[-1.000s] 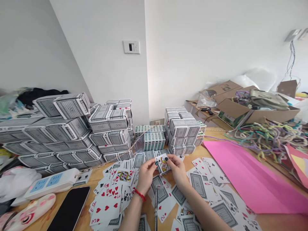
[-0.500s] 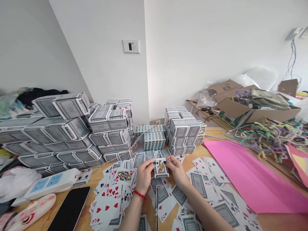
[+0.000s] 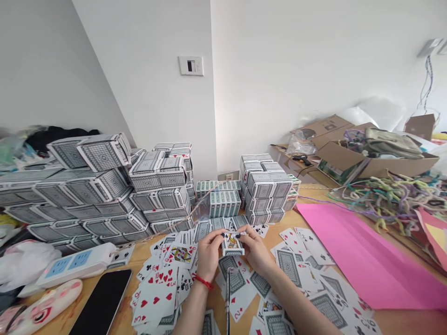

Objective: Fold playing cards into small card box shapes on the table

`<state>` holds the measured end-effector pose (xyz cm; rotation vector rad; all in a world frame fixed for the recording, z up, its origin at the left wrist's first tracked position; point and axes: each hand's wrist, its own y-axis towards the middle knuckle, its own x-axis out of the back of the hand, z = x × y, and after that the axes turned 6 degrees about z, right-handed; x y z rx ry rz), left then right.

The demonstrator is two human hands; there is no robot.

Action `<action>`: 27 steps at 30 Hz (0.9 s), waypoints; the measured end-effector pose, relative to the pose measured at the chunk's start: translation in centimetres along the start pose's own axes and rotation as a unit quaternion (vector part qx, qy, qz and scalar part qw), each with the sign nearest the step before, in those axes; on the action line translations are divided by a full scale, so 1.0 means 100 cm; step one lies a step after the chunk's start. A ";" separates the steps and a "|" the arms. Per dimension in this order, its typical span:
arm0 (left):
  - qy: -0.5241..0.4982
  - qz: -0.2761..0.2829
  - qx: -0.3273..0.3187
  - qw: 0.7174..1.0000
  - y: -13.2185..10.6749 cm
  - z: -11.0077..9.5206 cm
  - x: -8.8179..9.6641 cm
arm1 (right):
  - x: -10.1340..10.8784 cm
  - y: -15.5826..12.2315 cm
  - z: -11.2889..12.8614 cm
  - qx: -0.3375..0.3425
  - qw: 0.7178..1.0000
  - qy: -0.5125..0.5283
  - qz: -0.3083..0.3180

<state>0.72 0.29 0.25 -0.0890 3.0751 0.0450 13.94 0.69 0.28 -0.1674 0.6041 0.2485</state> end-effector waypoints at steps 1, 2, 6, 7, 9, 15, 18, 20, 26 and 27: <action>0.002 -0.008 -0.006 1.000 0.000 -0.001 -0.001 | -0.002 0.000 0.000 -0.004 1.000 0.012 0.004; 0.004 -0.015 -0.012 1.000 -0.001 -0.002 -0.002 | -0.003 -0.001 0.000 -0.009 1.000 0.023 0.005; 0.008 -0.035 -0.025 0.999 -0.001 -0.006 -0.004 | -0.008 -0.002 -0.002 -0.025 0.999 0.043 0.003; 0.009 -0.036 -0.023 0.999 -0.002 -0.007 -0.004 | -0.008 -0.002 -0.003 -0.024 0.999 0.045 0.003; 0.015 -0.031 -0.019 0.999 -0.001 -0.008 -0.003 | -0.008 -0.002 -0.004 -0.021 0.998 0.050 0.009; 0.092 -0.007 -0.065 0.994 -0.001 -0.006 0.001 | -0.004 0.002 -0.007 -0.061 0.993 0.097 0.006; 0.133 0.021 -0.088 0.987 -0.001 -0.007 0.002 | -0.002 0.003 -0.009 -0.069 0.993 0.092 -0.016; 0.155 0.032 -0.107 0.982 -0.002 -0.009 0.003 | 0.001 0.003 -0.009 -0.079 0.993 0.082 -0.010; 0.206 0.065 -0.147 0.965 -0.005 -0.015 0.005 | 0.013 0.002 -0.002 -0.124 0.985 0.081 0.092; 0.213 0.070 -0.151 0.963 -0.005 -0.015 0.005 | 0.015 0.002 -0.001 -0.127 0.983 0.078 0.110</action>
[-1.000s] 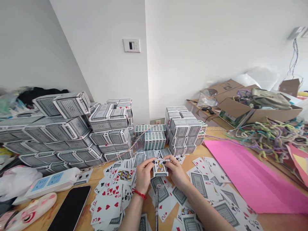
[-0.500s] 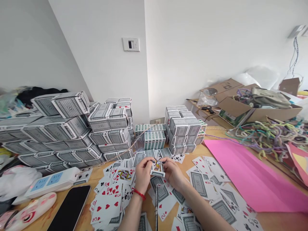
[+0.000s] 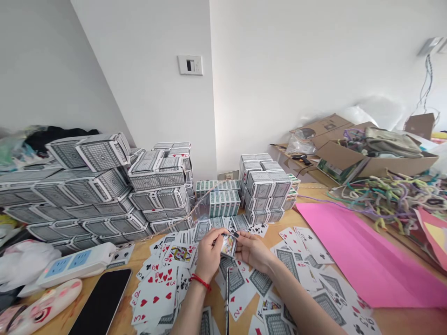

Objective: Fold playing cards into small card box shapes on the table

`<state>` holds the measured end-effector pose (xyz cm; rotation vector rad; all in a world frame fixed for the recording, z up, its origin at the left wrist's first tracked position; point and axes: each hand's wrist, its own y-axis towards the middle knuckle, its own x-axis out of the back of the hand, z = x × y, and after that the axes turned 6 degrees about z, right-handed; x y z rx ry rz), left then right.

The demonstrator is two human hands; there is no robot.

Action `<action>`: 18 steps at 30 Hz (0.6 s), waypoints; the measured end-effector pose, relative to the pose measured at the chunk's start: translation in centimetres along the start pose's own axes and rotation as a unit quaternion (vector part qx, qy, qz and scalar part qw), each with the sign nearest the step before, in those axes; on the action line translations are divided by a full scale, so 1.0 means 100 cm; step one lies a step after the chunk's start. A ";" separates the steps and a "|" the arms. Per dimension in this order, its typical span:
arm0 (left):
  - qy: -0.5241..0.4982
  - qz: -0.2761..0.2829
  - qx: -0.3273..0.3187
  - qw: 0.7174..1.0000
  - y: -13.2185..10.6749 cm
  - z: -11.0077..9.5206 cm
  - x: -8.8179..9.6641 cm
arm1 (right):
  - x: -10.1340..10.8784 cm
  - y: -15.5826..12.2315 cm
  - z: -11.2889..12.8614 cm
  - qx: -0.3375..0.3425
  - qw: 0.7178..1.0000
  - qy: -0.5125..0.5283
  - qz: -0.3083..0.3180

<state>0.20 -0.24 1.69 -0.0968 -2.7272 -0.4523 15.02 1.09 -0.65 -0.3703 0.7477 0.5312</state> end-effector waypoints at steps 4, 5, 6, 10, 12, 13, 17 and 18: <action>0.013 0.009 -0.021 1.000 0.001 0.003 -0.003 | 0.004 -0.001 0.001 0.001 0.999 -0.025 0.028; 0.014 0.009 -0.025 1.000 0.001 0.004 -0.004 | 0.004 0.000 0.000 0.004 0.999 -0.028 0.024; 0.014 0.005 -0.027 1.000 0.001 0.004 -0.005 | 0.003 0.000 -0.001 0.005 0.999 -0.030 0.020; 0.008 -0.014 -0.010 1.000 0.001 0.005 -0.006 | 0.000 0.000 -0.002 -0.007 0.999 -0.029 0.022; 0.003 -0.018 0.003 1.000 0.001 0.005 -0.006 | -0.002 -0.001 0.000 -0.020 0.999 -0.034 0.032; -0.001 -0.019 0.007 1.000 0.001 0.005 -0.006 | -0.003 -0.002 0.001 -0.028 0.998 -0.038 0.036; -0.017 -0.016 0.006 1.000 0.001 0.006 -0.008 | -0.004 -0.004 0.004 -0.059 0.995 -0.056 0.049; -0.018 -0.016 0.005 1.000 0.001 0.006 -0.009 | -0.004 -0.005 0.004 -0.067 0.994 -0.061 0.052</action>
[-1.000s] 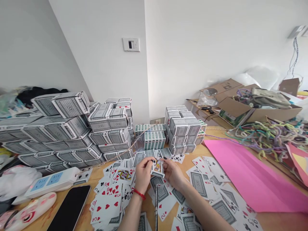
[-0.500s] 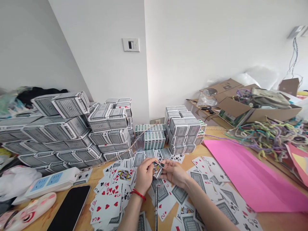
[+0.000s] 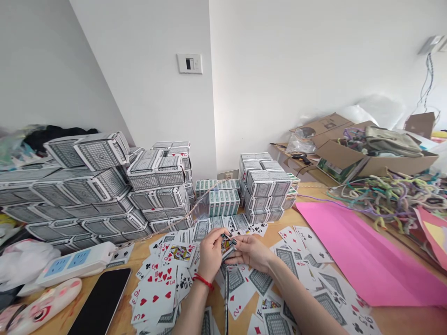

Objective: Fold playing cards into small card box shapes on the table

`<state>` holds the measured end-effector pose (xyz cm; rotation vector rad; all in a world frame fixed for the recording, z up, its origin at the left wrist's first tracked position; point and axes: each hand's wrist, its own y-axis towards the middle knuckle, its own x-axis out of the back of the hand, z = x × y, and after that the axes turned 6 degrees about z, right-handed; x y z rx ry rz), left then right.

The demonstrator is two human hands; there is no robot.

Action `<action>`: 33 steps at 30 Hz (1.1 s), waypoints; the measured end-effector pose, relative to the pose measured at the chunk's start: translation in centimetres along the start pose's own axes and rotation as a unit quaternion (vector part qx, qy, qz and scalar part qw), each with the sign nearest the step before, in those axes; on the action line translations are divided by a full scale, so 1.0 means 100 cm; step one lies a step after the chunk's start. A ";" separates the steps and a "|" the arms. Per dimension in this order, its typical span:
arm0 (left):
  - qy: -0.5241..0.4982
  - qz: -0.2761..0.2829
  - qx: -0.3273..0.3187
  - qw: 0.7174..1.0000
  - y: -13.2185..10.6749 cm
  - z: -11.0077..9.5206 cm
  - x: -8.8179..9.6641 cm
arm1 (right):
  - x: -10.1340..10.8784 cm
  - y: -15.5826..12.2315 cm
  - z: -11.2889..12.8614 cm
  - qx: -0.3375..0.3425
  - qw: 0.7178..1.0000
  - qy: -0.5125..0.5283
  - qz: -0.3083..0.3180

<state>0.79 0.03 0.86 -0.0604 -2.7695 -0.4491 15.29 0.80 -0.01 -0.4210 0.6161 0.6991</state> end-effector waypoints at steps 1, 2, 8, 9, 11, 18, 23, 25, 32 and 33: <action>0.000 0.001 -0.001 1.000 0.000 0.000 0.000 | 0.000 0.000 0.000 -0.007 1.000 -0.005 0.003; 0.000 0.002 -0.001 1.000 0.000 0.000 -0.001 | 0.000 -0.001 0.001 -0.011 1.000 -0.011 0.003; 0.000 0.023 0.000 1.000 -0.001 -0.001 -0.001 | -0.004 -0.001 0.002 -0.005 0.999 -0.026 -0.037; 0.000 0.025 0.002 1.000 -0.001 -0.001 -0.002 | -0.004 0.000 0.002 -0.001 0.999 -0.028 -0.046; -0.003 0.024 0.011 1.000 -0.001 -0.002 -0.002 | -0.004 0.001 0.000 0.007 0.997 -0.039 -0.065; -0.089 0.011 0.056 0.994 -0.001 -0.008 0.001 | -0.007 0.010 -0.013 0.054 0.985 -0.115 -0.116; -0.039 0.026 0.073 0.996 -0.001 -0.008 0.004 | -0.007 0.014 -0.020 0.106 0.969 -0.179 -0.137; 0.001 0.037 0.070 0.997 0.000 -0.007 0.004 | -0.006 0.014 -0.022 0.115 0.962 -0.203 -0.142; 0.033 0.048 0.097 0.994 0.001 -0.007 0.004 | -0.007 0.013 -0.023 0.121 0.958 -0.222 -0.133; 0.036 0.047 0.101 0.993 0.001 -0.006 0.004 | -0.008 0.013 -0.023 0.123 0.958 -0.221 -0.134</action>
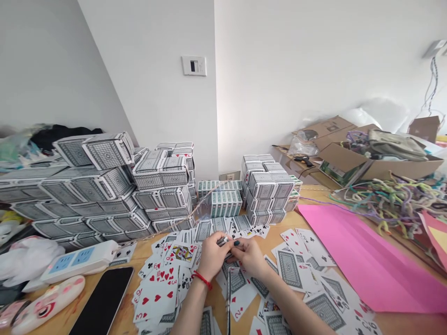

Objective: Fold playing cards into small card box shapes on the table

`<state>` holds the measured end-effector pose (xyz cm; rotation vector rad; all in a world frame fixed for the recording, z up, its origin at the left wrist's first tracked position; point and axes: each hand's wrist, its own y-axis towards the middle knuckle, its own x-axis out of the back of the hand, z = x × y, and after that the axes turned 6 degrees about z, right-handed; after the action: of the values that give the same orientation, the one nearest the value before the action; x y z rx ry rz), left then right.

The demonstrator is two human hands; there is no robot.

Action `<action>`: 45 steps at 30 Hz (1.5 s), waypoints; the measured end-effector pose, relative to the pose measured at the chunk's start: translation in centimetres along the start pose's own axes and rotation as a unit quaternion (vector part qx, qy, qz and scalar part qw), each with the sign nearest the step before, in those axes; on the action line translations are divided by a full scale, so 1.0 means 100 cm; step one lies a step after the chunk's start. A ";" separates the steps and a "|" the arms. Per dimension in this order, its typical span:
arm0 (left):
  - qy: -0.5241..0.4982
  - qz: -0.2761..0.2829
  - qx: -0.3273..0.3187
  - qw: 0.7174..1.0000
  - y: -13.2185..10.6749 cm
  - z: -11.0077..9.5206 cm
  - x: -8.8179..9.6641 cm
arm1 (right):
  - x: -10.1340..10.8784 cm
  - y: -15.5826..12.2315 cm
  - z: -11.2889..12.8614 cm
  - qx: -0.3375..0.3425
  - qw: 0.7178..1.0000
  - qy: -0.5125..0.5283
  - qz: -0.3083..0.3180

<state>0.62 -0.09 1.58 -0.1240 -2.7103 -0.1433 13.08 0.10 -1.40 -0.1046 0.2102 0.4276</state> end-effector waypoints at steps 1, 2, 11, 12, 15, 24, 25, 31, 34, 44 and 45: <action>0.001 -0.002 0.002 1.000 0.000 0.001 0.000 | 0.000 0.000 0.000 0.001 1.000 0.001 -0.002; 0.000 -0.004 0.003 1.000 0.000 0.001 -0.001 | 0.000 0.000 0.000 0.001 1.000 0.002 -0.004; -0.002 -0.030 -0.011 0.999 -0.001 0.001 -0.004 | 0.002 0.000 0.002 0.008 1.000 -0.028 0.000; -0.001 -0.033 -0.009 0.999 -0.001 0.001 -0.004 | 0.002 0.000 0.002 0.010 0.999 -0.031 0.006; -0.037 -0.033 0.008 0.999 0.000 0.002 -0.006 | 0.002 0.000 0.003 0.022 0.999 -0.045 0.006; -0.175 -0.077 0.026 0.981 0.005 0.010 -0.005 | -0.003 0.006 -0.012 0.062 0.987 -0.111 -0.102; -0.169 -0.076 0.024 0.982 0.005 0.010 -0.005 | -0.003 0.006 -0.013 0.060 0.984 -0.115 -0.119; -0.113 -0.100 0.017 0.988 0.006 0.014 -0.005 | -0.001 0.006 -0.006 0.050 0.985 -0.095 -0.139; -0.086 -0.092 0.007 0.992 0.006 0.017 -0.004 | 0.000 0.004 -0.002 0.049 0.985 -0.117 -0.117; -0.053 -0.065 -0.007 0.996 0.005 0.011 0.001 | 0.006 0.001 0.010 0.023 0.994 -0.091 -0.050; -0.053 -0.061 -0.005 0.997 0.005 0.011 0.001 | 0.007 0.001 0.011 0.021 0.996 -0.070 -0.049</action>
<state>0.12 0.50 0.63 0.0321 -2.8245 -0.1908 13.82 0.62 -0.53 -0.0425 0.0764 0.3300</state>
